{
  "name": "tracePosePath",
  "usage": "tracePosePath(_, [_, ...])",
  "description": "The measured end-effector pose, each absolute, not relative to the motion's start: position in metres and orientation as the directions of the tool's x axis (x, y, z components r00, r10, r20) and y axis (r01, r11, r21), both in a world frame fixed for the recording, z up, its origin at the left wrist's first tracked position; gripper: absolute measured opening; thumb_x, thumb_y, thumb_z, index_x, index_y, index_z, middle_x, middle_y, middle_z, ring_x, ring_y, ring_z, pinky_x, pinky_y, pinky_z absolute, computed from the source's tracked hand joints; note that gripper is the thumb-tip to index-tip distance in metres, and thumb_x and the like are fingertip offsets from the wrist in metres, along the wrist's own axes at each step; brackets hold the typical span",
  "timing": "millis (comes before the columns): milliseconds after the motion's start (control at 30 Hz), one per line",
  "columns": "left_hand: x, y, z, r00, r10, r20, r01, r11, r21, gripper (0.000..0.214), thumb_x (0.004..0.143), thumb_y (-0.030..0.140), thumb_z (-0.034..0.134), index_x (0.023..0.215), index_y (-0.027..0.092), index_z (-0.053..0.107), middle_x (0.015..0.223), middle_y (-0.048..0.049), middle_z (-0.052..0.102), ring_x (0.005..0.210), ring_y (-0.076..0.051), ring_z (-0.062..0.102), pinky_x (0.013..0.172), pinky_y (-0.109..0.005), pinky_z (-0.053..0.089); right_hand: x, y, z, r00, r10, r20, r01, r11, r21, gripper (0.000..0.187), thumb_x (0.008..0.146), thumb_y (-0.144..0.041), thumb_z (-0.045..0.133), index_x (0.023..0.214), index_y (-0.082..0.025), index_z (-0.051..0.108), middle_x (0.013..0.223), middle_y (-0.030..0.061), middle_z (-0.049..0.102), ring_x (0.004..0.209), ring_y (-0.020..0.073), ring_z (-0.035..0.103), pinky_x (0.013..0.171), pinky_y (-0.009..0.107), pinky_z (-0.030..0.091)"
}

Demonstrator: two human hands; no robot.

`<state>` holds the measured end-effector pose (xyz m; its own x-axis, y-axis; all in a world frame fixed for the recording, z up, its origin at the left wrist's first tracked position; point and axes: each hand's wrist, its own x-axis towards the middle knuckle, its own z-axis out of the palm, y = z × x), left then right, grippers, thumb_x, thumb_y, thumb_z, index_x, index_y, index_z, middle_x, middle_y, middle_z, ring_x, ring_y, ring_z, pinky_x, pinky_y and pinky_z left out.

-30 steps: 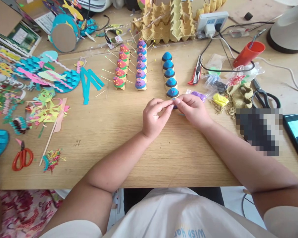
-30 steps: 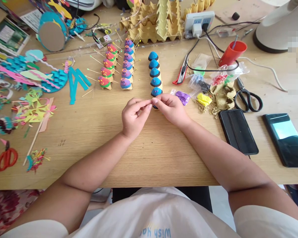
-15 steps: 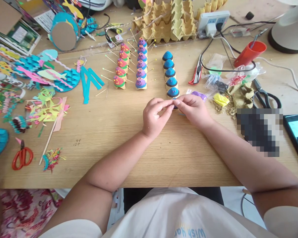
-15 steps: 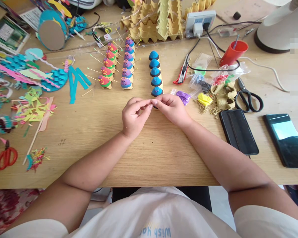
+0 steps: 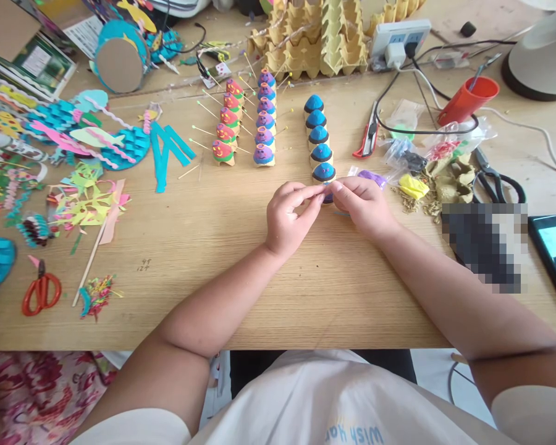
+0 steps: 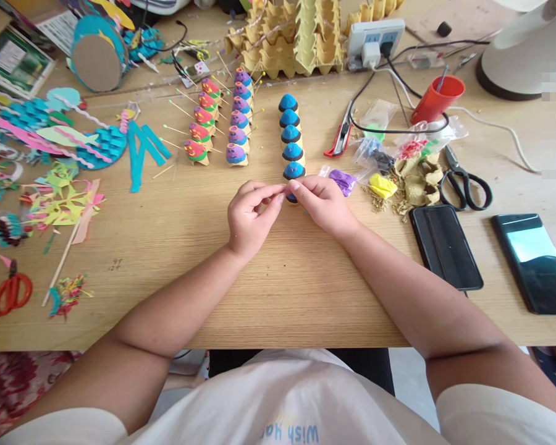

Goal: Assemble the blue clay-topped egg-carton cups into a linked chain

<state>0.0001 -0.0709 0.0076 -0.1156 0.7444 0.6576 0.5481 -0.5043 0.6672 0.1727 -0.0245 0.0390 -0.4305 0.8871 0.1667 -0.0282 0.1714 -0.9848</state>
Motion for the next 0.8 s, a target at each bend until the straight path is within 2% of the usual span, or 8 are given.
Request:
tracePosePath(67, [-0.0003, -0.0711, 0.0077, -0.113, 0.748, 0.654, 0.553, -0.499, 0.667, 0.014, 0.098, 0.026, 0.075, 0.109, 0.024, 0.083, 0.093, -0.0013, 0.077, 0.079, -0.009, 0.068, 0.074, -0.024, 0.056, 0.1724, -0.0248, 0.0394, -0.446, 0.881, 0.156, -0.046, 0.152, -0.987, 0.056, 0.086, -0.072, 0.076, 0.069, -0.019, 0.068, 0.056, -0.0053, 0.041, 0.057, 0.0096, 0.035, 0.053, 0.028, 0.028])
tracePosePath(200, [-0.0002, -0.0711, 0.0093, -0.106, 0.738, 0.666, 0.521, -0.529, 0.669, 0.014, 0.099, 0.025, 0.073, 0.110, 0.024, 0.082, 0.092, -0.0015, 0.077, 0.080, -0.010, 0.068, 0.076, -0.024, 0.056, 0.1707, -0.0243, 0.0379, -0.455, 0.878, 0.151, -0.081, 0.128, -0.988, 0.048, 0.081, -0.065, 0.084, 0.076, -0.018, 0.074, 0.067, -0.0011, 0.060, 0.063, 0.0107, 0.046, 0.059, 0.027, 0.038])
tracePosePath(300, [0.0006, -0.0709, 0.0105, -0.106, 0.728, 0.678, 0.499, -0.550, 0.669, 0.013, 0.099, 0.023, 0.074, 0.109, 0.023, 0.081, 0.092, -0.0014, 0.078, 0.083, -0.010, 0.070, 0.077, -0.024, 0.057, 0.1700, -0.0233, 0.0353, -0.450, 0.881, 0.143, -0.081, 0.119, -0.990, 0.042, 0.081, -0.059, 0.085, 0.077, -0.018, 0.075, 0.074, 0.0015, 0.068, 0.068, 0.0118, 0.053, 0.065, 0.028, 0.043])
tracePosePath(467, [0.0013, -0.0708, 0.0111, -0.112, 0.707, 0.698, 0.495, -0.570, 0.656, 0.012, 0.097, 0.020, 0.075, 0.108, 0.022, 0.081, 0.091, -0.0014, 0.079, 0.085, -0.010, 0.071, 0.077, -0.023, 0.058, 0.1703, -0.0228, 0.0346, -0.462, 0.875, 0.145, -0.092, 0.115, -0.989, 0.034, 0.082, -0.049, 0.084, 0.078, -0.017, 0.074, 0.075, 0.0010, 0.068, 0.068, 0.0113, 0.054, 0.066, 0.028, 0.045])
tracePosePath(800, [0.0003, -0.0709, 0.0101, -0.093, 0.714, 0.694, 0.533, -0.554, 0.640, 0.011, 0.099, 0.024, 0.073, 0.108, 0.023, 0.081, 0.091, -0.0018, 0.079, 0.085, -0.011, 0.072, 0.077, -0.024, 0.059, 0.1692, -0.0222, 0.0342, -0.463, 0.873, 0.153, -0.114, 0.113, -0.987, 0.033, 0.081, -0.049, 0.086, 0.077, -0.019, 0.072, 0.075, 0.0014, 0.070, 0.071, 0.0131, 0.058, 0.069, 0.029, 0.049])
